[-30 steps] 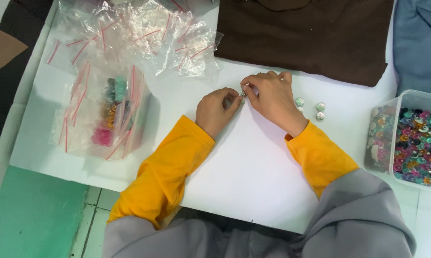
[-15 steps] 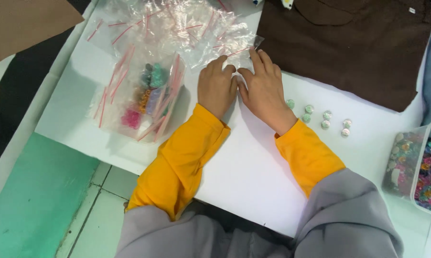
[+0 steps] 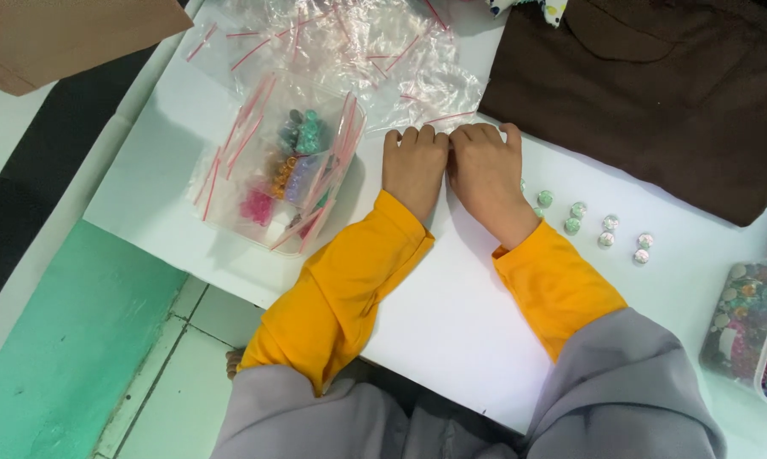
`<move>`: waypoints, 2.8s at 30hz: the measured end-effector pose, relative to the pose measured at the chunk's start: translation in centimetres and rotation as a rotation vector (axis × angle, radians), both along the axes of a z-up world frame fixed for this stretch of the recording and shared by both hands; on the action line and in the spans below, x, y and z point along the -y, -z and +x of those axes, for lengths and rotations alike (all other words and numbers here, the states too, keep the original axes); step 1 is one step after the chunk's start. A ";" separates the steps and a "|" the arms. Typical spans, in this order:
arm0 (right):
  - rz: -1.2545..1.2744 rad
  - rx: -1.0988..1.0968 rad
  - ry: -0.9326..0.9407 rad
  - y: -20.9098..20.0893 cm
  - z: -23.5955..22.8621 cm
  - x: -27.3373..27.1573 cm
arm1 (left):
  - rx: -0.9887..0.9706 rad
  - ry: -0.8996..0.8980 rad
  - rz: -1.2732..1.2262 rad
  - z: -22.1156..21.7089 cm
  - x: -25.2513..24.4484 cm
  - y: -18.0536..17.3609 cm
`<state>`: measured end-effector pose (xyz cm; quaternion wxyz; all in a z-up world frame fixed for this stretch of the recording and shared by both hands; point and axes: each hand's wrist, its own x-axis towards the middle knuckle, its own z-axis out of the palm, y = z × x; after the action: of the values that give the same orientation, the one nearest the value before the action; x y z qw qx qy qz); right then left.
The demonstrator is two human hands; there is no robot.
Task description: Sorting small decorative buttons from a container and placing them into plastic bags
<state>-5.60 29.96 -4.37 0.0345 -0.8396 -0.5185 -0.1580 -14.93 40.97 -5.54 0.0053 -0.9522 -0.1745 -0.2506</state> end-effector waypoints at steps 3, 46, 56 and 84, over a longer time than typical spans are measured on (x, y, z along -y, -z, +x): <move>0.044 0.010 0.004 -1.8 -0.7 0.2 | 0.026 0.005 0.007 -0.3 0.2 -1.5; 0.537 -1.339 0.010 -11.2 0.7 13.0 | 0.460 0.507 -0.333 -2.5 6.6 -6.3; 0.482 -1.299 -0.042 -11.5 -1.0 12.3 | 0.328 0.593 -0.187 -2.6 6.7 -5.7; 0.183 -0.483 -0.115 -10.7 -0.3 12.5 | 0.406 0.440 -0.645 -2.5 6.2 -6.3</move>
<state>-5.94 17.43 6.35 0.2420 -0.8155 -0.5257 0.0032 -17.41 34.77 0.80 -0.3801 -0.8511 -0.0345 -0.3604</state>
